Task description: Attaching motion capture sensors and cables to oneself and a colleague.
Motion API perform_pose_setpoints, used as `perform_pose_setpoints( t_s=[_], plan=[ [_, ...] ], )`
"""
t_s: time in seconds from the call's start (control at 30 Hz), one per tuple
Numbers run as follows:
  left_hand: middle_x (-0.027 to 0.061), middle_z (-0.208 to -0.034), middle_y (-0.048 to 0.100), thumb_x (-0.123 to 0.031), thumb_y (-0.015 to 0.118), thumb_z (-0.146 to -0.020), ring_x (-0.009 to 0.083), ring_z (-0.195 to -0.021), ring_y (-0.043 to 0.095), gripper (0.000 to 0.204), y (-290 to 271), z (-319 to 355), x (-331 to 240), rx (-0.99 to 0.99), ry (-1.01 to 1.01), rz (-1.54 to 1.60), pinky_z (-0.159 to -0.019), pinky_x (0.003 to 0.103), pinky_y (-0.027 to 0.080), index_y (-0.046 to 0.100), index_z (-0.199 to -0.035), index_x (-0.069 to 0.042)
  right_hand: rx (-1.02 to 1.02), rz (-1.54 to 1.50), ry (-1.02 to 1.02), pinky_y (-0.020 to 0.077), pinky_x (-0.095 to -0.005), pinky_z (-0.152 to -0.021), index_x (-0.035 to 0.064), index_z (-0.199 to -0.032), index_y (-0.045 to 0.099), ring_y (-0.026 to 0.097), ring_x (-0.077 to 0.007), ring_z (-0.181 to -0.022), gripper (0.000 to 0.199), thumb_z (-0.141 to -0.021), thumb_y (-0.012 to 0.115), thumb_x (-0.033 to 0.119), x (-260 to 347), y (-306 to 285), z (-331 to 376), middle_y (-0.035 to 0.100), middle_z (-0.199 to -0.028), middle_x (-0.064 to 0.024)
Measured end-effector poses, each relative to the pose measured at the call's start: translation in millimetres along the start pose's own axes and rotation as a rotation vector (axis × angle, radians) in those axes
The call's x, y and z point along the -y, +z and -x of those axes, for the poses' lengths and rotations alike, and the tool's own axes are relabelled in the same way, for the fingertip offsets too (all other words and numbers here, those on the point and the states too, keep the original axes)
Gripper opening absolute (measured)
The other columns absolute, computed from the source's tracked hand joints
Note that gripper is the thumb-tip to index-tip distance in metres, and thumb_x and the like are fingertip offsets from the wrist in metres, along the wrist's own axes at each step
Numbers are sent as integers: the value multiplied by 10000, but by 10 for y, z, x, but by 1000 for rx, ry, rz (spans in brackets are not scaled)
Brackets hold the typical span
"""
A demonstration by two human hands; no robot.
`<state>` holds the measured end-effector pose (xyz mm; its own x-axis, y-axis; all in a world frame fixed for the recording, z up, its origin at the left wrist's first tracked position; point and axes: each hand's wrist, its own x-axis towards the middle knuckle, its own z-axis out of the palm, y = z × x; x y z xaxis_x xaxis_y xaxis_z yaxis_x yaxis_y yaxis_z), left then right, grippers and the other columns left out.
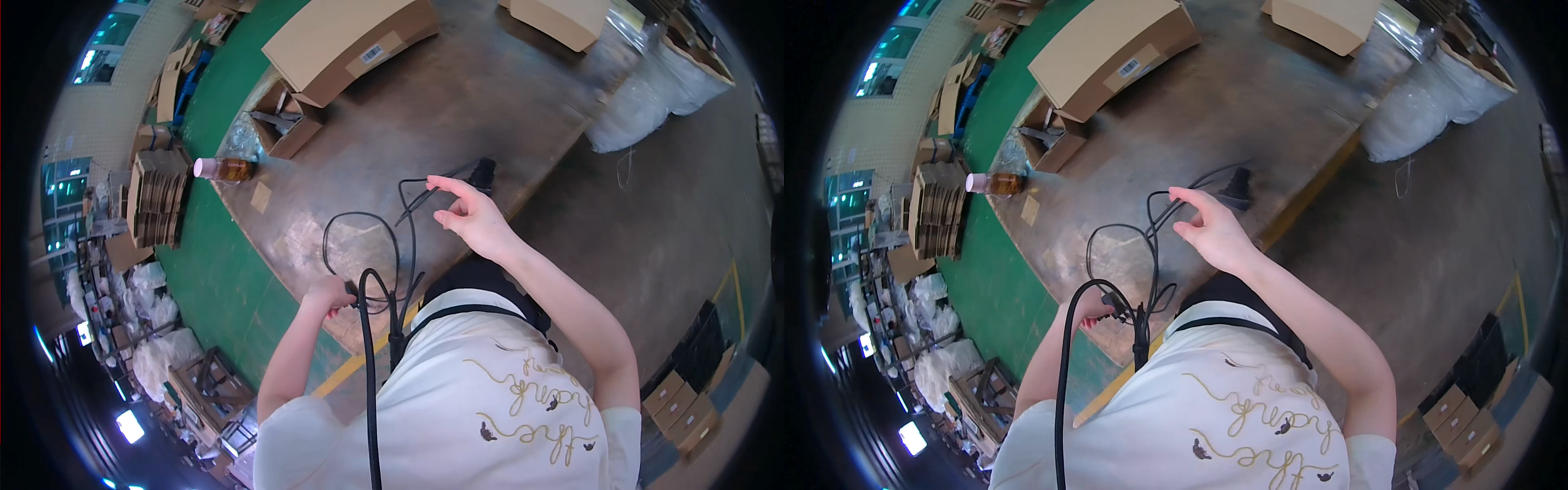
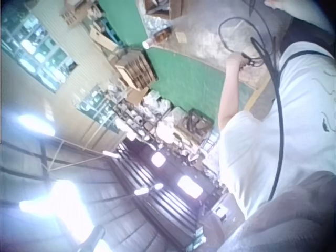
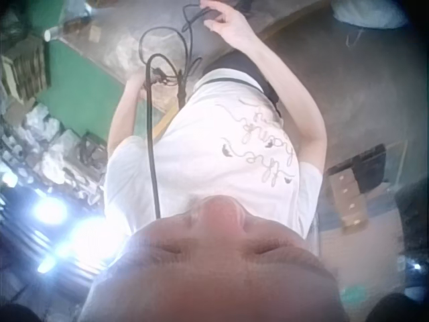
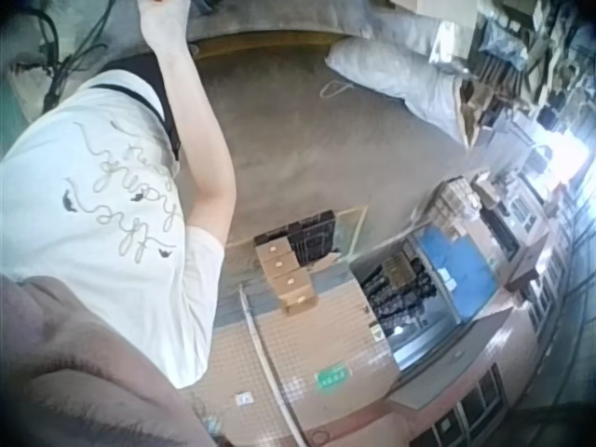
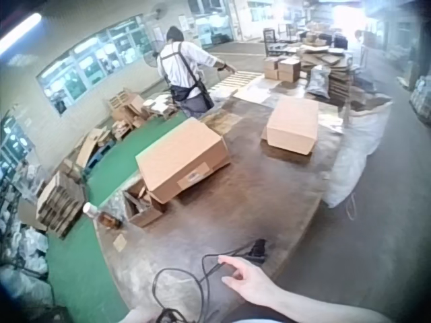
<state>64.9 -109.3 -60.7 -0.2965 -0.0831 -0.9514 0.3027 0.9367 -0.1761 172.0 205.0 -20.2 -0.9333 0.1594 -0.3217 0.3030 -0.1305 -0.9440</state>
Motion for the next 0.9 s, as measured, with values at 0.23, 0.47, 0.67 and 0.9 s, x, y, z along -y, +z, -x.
perform_pose_setpoints(
  t_s=[0.23, 0.47, 0.67, 0.9],
  plan=[
    [8, -636, 550, -231, 599, -839, 107, -548, 512, 261, -630, 1553, -847, 434, 986, 181, -503, 228, 418, 583, -779, 22, -36, -309, -62, 456, -232, -739, 82, -1343, 463, 567, -87, -863, 473, -884, 519, -20, 51, -187, 84, 521, -1284, -18],
    [92, -852, 549, -351, 501, -929, 155, -643, 524, 435, -649, 1807, -1192, 149, 1697, 961, -554, 269, 434, 447, -1181, 0, -125, -322, -297, 465, -238, -791, 59, -1330, 470, 526, -80, -906, 454, -883, 517, -11, 631, -507, 511, 515, -1275, -22],
    [169, -1080, 579, -369, 350, -975, 251, -936, 558, 502, -1025, 1841, -989, -1176, 1978, 1684, -729, 333, 463, 495, -1219, 44, -130, -269, -364, 454, -225, -798, 46, -1321, 481, 506, -64, -918, 431, -895, 537, 21, 1049, -733, 1005, 504, -1270, -9],
    [205, -1137, 543, -317, 332, -978, 341, -1057, 496, 473, -1655, 1802, -860, -853, 2346, 2071, -908, 448, 406, 494, -1155, 90, 27, -85, -334, 450, -247, -847, 79, -1364, 453, 504, -85, -946, 450, -930, 557, 135, 927, -583, 1419, 508, -1228, -18]
  ],
)
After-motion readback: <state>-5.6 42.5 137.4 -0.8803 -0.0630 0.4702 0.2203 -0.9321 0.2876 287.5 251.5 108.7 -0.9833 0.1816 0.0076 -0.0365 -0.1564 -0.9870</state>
